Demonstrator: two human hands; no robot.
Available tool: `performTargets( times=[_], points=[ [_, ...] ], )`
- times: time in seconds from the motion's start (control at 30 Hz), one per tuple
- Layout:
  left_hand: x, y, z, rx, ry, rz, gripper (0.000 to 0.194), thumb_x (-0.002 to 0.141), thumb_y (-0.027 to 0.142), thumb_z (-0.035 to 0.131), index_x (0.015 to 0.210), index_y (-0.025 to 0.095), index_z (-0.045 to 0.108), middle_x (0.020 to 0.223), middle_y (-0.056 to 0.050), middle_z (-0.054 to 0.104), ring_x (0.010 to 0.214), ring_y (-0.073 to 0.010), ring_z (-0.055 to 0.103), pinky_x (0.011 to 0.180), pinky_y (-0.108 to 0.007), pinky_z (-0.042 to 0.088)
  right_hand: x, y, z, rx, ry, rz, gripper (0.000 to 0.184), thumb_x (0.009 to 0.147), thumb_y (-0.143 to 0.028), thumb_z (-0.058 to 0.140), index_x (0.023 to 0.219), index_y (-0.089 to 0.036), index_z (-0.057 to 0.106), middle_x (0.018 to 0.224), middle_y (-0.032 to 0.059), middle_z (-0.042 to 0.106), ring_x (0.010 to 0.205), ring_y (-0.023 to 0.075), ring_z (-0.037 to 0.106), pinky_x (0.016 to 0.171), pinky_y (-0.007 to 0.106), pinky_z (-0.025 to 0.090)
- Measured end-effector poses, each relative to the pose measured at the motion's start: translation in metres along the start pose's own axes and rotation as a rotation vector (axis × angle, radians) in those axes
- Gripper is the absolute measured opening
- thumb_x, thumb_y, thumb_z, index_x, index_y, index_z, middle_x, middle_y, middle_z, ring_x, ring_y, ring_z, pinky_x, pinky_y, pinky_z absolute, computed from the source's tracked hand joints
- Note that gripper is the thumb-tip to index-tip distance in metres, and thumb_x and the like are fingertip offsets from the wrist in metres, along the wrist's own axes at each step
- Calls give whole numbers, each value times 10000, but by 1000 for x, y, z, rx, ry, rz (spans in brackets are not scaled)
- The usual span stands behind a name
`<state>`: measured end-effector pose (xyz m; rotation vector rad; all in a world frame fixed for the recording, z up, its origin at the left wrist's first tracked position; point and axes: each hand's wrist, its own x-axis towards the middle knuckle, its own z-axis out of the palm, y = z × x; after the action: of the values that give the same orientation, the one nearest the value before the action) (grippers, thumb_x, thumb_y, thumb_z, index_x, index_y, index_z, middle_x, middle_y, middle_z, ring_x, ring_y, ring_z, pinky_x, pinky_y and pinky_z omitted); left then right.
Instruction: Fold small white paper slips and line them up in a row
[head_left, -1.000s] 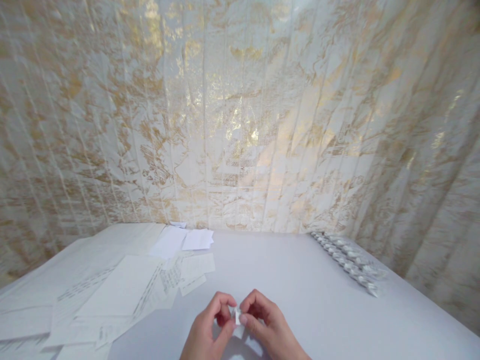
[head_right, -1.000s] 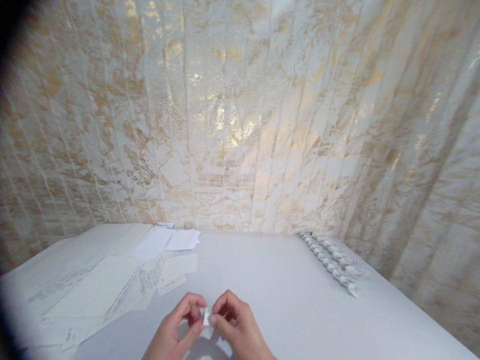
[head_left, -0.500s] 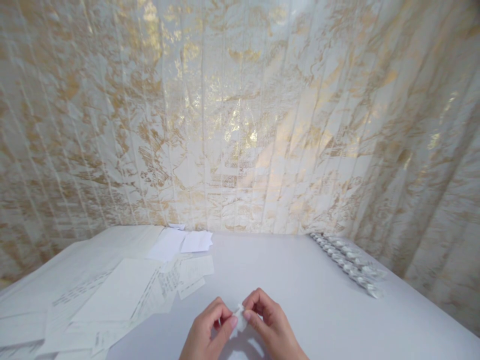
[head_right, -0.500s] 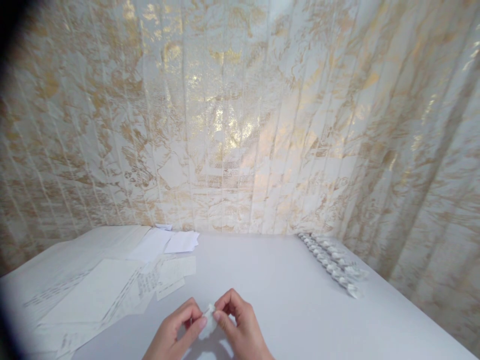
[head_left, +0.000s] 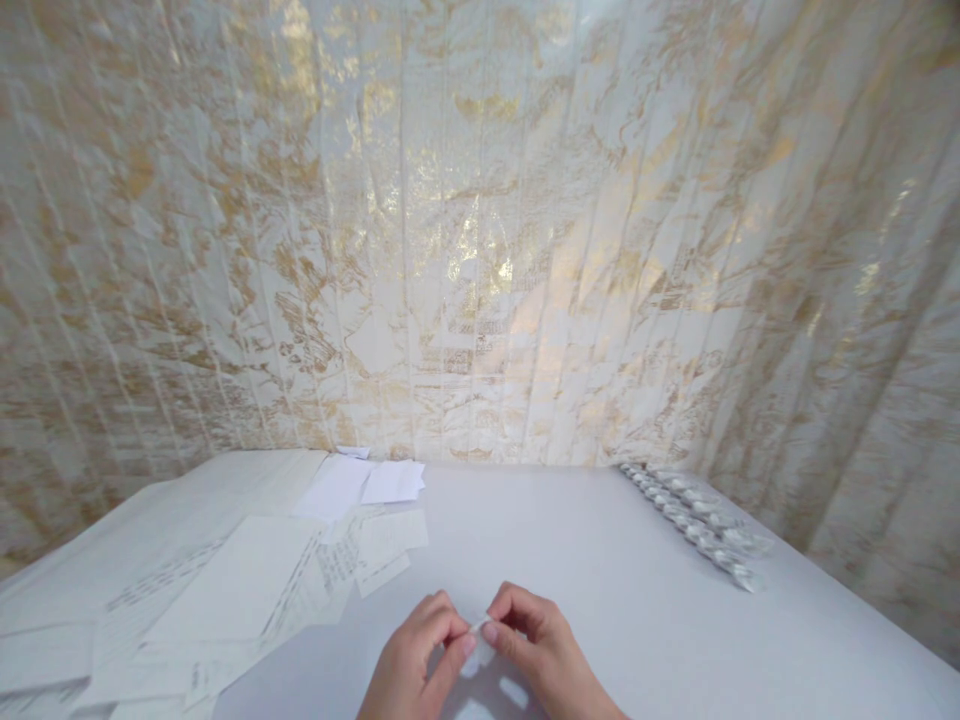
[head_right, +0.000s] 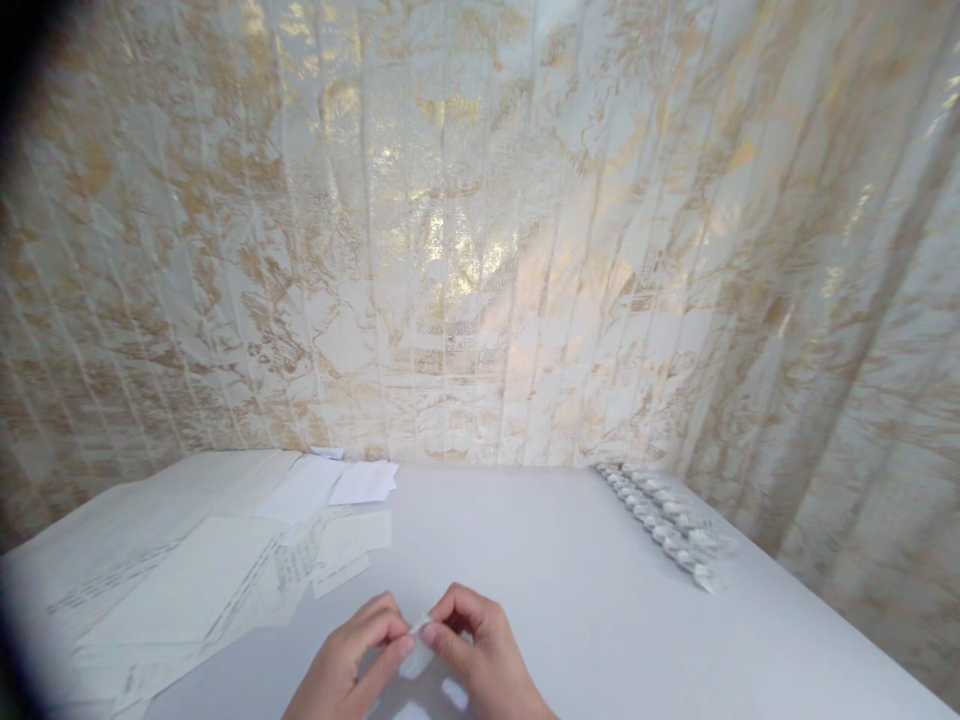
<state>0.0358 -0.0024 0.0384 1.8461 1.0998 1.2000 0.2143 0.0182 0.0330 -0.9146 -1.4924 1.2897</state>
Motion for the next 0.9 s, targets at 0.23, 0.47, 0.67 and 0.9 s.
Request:
performTargets(
  times=[0.23,0.47,0.67,0.9],
  points=[
    [0,3,-3,-26,12,-69,391,942,486,527,661,215,531,707,40,450,681,-171,492,685,-264,359,1,0,1,70,3,62,578,682,-713,755,671,-162,583,543,-58,464,522,87,370,532,235,267],
    [3,2,-10,18,-27,-90,384,944,467,524,663,207,548,709,39,453,693,-172,495,686,-264,362,6,5,-3,22,-5,133,583,673,-730,727,658,-167,576,472,-53,516,398,69,396,424,211,323],
    [4,1,-12,24,-22,-62,371,936,448,542,678,197,634,713,32,468,703,-176,515,693,-267,364,7,8,-2,99,-50,198,598,640,-729,756,715,-165,571,536,-22,590,371,63,430,344,177,347],
    [10,0,-14,-82,18,-147,486,870,611,595,643,187,664,676,27,504,682,-175,500,682,-276,367,6,6,-5,67,-28,108,591,682,-736,731,669,-171,556,512,-37,546,372,59,399,384,191,326]
  ],
)
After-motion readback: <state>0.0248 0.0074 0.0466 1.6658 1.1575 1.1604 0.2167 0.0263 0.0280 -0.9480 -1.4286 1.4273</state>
